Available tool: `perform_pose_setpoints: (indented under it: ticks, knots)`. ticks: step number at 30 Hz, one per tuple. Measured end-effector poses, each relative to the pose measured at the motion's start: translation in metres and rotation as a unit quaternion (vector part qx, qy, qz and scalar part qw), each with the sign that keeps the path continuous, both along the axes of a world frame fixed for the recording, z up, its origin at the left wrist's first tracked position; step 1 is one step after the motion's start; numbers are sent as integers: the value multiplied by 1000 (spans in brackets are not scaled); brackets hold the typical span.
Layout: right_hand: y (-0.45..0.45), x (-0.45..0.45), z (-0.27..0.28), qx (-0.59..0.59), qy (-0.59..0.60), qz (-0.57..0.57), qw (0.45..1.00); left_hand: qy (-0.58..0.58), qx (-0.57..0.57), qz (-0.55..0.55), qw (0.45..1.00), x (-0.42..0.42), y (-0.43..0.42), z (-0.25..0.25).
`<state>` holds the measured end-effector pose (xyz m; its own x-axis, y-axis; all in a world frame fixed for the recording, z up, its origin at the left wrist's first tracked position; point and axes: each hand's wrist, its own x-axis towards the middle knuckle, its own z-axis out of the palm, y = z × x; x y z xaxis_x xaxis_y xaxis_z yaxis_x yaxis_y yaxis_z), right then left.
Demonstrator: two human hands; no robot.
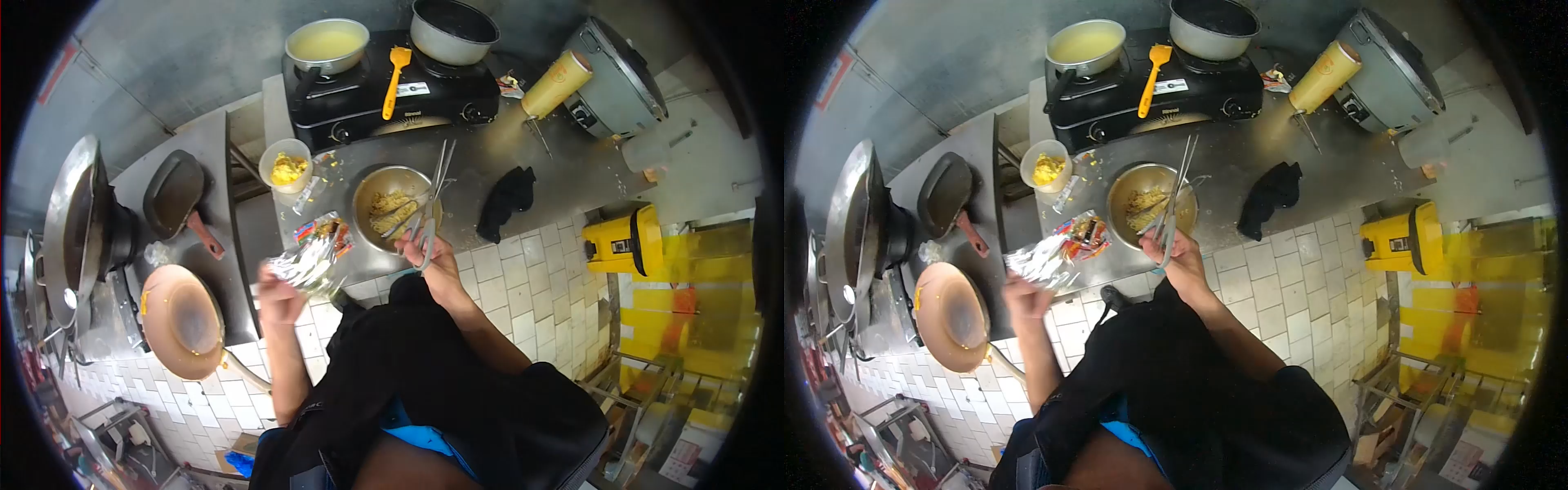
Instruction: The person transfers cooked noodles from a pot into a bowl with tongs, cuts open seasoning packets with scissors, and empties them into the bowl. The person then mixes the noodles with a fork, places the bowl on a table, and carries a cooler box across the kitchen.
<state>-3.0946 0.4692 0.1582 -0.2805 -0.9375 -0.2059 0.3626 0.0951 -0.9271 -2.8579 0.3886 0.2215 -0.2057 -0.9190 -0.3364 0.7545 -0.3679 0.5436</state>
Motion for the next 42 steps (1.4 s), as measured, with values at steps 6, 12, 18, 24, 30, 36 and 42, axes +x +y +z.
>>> perform_pose_setpoints:
  ticks: [6, 12, 18, 24, 30, 36, 42]
  knots:
    - [-1, -62, 16, 10, -30, 42, 999, -368, -358, -125, 849, 7, -19, 10]
    - [-19, -130, 16, -103, -16, 216, 971, -553, -417, -204, 692, -126, 10, 22]
    - [-30, -191, 30, -61, 181, 326, 926, -530, -275, -233, 768, -205, 24, 24]
    - [-46, -205, 36, -66, 148, 397, 903, -514, -227, -239, 792, -226, 25, 10]
    - [-54, -187, 17, -34, -100, 87, 991, -46, -17, -149, 988, -247, 22, -49]
    - [-71, -188, 17, -5, 45, 85, 995, -223, -139, -131, 956, -259, -13, -43]
    - [-46, -208, 32, 0, 232, 271, 934, -83, -52, 53, 994, -254, -47, -18]
